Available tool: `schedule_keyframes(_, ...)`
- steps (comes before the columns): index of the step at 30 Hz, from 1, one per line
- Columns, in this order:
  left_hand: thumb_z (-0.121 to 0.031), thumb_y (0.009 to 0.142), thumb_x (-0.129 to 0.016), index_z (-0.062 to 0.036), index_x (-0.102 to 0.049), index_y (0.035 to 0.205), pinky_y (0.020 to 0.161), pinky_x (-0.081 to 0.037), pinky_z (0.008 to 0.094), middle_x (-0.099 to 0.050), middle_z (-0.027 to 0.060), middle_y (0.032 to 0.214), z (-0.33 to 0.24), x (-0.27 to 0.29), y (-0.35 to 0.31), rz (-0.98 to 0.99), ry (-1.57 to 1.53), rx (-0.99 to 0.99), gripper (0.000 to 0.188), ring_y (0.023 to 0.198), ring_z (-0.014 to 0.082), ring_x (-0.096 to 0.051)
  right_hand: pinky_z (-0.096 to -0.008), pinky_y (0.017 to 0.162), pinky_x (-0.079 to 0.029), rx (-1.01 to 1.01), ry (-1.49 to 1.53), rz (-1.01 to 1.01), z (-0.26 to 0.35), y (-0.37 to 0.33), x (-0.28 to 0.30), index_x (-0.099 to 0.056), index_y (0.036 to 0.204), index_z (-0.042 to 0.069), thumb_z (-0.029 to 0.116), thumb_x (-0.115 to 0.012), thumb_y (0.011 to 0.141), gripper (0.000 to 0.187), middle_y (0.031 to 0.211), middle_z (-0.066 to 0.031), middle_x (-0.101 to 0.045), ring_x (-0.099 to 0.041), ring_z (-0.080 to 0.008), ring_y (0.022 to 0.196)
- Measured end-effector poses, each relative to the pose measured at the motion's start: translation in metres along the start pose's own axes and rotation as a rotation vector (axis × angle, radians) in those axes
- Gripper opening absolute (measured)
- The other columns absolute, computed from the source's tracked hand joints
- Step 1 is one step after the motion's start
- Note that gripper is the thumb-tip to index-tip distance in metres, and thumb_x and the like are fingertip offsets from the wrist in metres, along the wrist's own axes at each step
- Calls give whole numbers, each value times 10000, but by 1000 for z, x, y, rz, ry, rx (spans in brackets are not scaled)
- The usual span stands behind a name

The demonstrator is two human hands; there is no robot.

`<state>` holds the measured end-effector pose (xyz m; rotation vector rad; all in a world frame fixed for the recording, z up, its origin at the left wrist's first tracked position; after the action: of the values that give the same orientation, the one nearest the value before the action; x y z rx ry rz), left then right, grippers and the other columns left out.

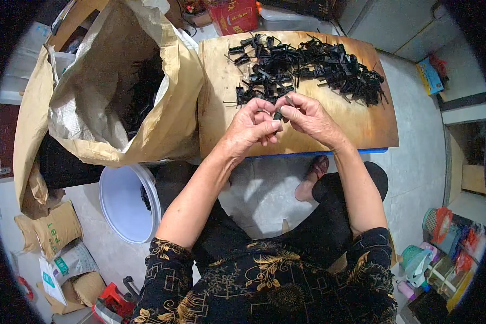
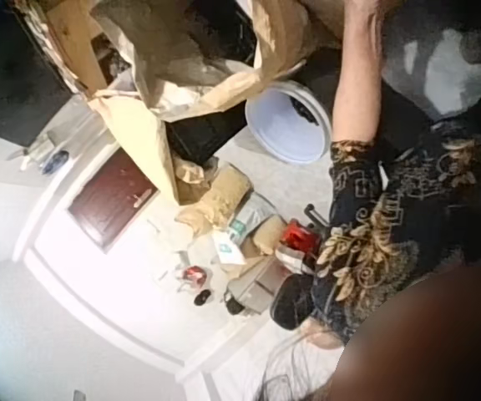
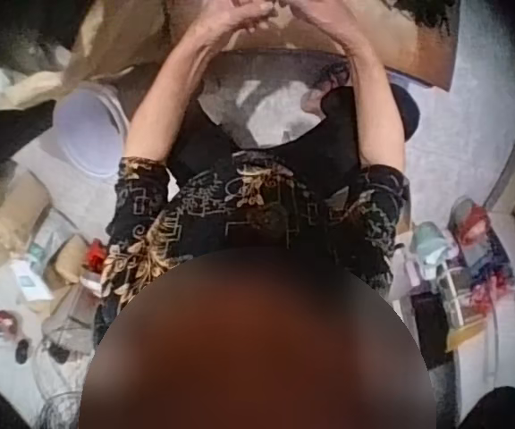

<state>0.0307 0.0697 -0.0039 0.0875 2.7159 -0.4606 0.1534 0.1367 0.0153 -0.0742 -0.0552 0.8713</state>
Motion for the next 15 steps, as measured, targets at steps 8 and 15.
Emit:
schedule_keyframes(8,-119,829,-609,-50,-465,1186,540,-489,208,-585,46,772,-8,3,2,-148,113,-109,392,607,108,-586,-169,416,-258,-66,74,-166,-18,-3,-6,-490,1160,75,374,-391,946,381,620,52,-414,-319,-16,483)
schedule_keyframes(15,-86,849,-578,-42,-508,1152,536,-488,214,-573,35,714,-4,6,8,-215,267,-169,315,595,98,-576,-172,418,-267,-54,72,-147,-26,2,-23,-406,1261,58,327,-392,952,410,614,59,-414,-348,-21,495)
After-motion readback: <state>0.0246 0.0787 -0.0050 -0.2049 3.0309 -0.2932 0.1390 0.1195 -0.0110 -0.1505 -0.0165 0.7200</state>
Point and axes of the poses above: each hand's wrist, its own y-axis towards the middle knuckle, its own x-axis out of the back of the hand, z = x × y, the point moved 5 cm from there along y, towards the middle knuckle
